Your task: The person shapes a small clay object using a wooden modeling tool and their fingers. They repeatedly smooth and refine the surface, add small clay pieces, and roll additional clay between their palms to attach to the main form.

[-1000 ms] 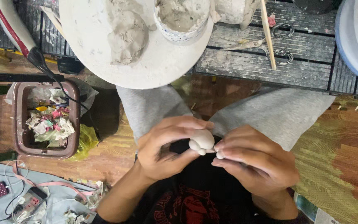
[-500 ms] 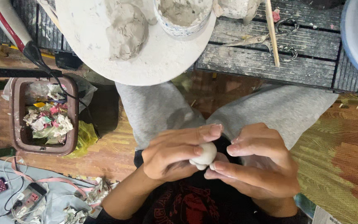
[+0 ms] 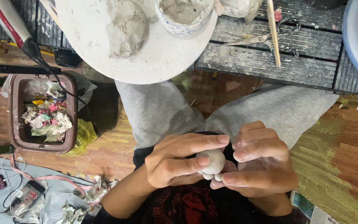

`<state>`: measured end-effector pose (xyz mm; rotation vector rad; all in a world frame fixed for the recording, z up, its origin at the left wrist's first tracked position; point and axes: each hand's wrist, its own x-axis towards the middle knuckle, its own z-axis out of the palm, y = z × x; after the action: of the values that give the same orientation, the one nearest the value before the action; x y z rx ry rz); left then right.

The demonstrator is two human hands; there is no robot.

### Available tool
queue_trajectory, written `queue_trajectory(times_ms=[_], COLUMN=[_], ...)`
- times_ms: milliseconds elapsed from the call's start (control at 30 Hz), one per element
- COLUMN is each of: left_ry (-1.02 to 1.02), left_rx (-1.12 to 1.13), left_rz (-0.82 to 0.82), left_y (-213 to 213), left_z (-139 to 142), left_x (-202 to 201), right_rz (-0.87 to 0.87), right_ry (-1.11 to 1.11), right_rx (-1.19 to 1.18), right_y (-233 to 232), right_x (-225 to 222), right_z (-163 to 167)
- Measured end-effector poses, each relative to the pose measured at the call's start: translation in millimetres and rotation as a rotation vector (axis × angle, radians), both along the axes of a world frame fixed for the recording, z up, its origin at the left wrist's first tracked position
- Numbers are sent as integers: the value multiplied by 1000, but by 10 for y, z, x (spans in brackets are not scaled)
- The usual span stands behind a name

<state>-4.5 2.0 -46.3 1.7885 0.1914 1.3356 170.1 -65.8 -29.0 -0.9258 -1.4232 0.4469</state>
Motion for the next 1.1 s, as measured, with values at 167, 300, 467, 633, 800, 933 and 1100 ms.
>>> queue_trajectory(times_ms=[167,300,467,633,800,933,1100], left_ry=[-103,-130,-54,-34,-48,-146,-115], left_rx=[-32,-49,-19,-17,-19,5,-47], left_rz=[-3,-32,-78,-16,-13,32,15], left_y=[-42,-49,-36,-73,-93,-97,-148], left_z=[-25,-26,1,21,-2,-77,-145], left_x=[97,106,34,62,121,161,122], right_rz=[-24,15,-4,26,-49,-235,-337], right_ry=[29,24,79,60,108,114,120], right_rx=[27,45,88,101,111,252,272], right_y=[-29,-14,25,-12,-45,41,60], right_x=[31,44,41,88,-2,-112,-120], right_z=[-12,-54,-133,-225,-362,-495,-547])
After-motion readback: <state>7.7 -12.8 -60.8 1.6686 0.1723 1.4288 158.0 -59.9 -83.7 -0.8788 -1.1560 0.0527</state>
